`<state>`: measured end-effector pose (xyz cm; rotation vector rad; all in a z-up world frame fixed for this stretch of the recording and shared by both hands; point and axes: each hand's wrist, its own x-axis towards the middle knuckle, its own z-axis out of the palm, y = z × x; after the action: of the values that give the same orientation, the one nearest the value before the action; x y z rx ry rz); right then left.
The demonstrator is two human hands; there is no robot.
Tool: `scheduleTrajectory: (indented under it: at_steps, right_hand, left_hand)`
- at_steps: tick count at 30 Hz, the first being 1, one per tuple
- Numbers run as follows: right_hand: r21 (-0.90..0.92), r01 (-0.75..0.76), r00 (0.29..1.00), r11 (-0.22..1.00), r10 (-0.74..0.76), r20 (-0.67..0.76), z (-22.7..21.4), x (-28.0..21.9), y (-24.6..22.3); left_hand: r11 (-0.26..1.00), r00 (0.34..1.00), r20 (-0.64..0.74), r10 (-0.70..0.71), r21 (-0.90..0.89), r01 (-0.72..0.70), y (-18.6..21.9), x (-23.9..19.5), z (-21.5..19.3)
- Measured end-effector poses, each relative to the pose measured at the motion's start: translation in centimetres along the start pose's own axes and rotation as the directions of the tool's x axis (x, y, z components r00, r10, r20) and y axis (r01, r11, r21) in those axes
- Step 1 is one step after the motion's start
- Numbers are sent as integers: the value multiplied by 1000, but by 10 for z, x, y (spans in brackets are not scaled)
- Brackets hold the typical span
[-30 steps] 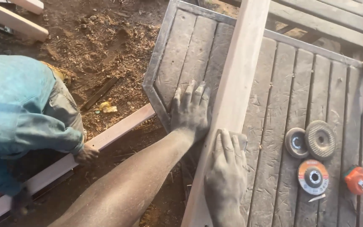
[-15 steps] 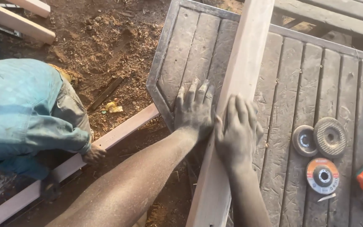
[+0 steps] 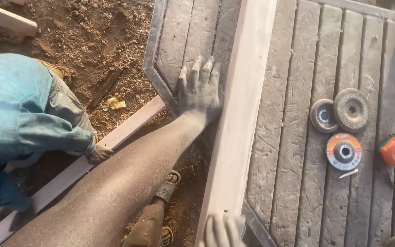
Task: Sanding a long wooden beam by hand using sandpaper on a wooden work surface.
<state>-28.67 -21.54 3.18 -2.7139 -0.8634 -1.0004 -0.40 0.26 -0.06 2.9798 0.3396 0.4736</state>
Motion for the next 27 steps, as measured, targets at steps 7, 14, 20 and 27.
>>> scheduleTrajectory:
  at_steps: [7, 14, 20, 27]
  right_hand:
    - [123, -326, 829, 937, 221, 513, 12, 137, 18]
    - [111, -133, 798, 985, 40, 602, -24, 56, 10]
    - [95, -314, 798, 944, 209, 565, 27, 147, 25]
    - [100, -141, 958, 985, 111, 263, -47, 12, -8]
  left_hand:
    - [1000, 1000, 2, 10, 8, -10, -2, -6, -2]
    - [1000, 996, 93, -12, 1, 12, 0, -1, -7]
    - [999, 998, 61, -8, -50, 11, 2, 3, -2]
    - [1000, 1000, 27, 4, -26, -3, -4, 1, 7]
